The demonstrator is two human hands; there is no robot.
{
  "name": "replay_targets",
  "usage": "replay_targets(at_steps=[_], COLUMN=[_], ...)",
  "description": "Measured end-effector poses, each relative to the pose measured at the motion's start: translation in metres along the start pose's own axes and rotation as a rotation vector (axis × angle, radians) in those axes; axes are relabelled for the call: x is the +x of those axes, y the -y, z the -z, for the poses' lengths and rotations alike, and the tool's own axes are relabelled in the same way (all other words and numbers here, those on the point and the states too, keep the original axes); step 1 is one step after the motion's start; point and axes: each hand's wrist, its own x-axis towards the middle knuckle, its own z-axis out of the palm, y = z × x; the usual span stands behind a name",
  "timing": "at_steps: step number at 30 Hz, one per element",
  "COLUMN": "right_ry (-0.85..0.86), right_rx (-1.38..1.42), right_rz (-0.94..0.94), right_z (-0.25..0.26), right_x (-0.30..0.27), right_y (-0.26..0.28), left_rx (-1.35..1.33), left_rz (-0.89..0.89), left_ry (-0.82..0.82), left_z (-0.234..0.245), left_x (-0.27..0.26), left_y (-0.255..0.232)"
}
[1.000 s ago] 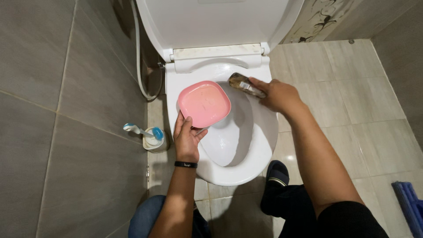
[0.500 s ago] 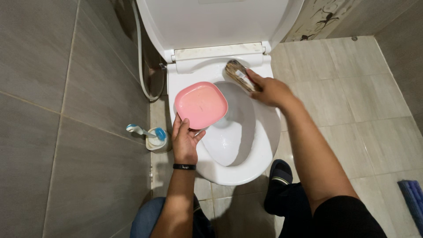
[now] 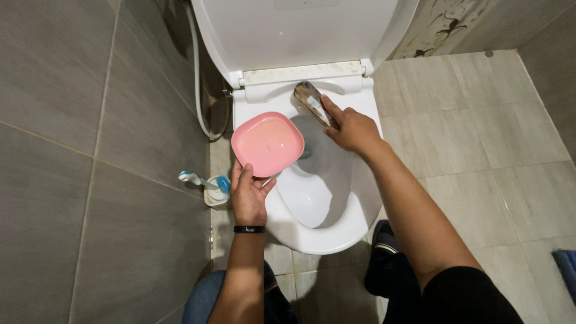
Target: The person cleans the rim and internal bowl of a toilet by scrubbing it with a brush and pouring water from a small pink container.
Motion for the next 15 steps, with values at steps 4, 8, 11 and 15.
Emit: replay_targets(at_steps=[4, 8, 11, 15], right_ry=[0.064, 0.098, 0.053, 0.019], right_rx=[-0.035, -0.090, -0.138, -0.147], right_rz=[0.004, -0.061, -0.045, 0.028], right_z=[0.015, 0.020, 0.004, -0.017], right_x=[0.003, 0.001, 0.002, -0.001], right_y=[-0.023, -0.024, -0.004, 0.018], left_rx=[-0.002, -0.007, -0.017, -0.008], left_rz=[-0.033, -0.035, -0.050, -0.063], left_ry=[-0.009, -0.031, -0.033, -0.040], left_z=[0.007, 0.011, 0.013, 0.014], left_x=[0.003, 0.005, 0.004, 0.001], left_y=[-0.007, -0.008, -0.010, -0.014])
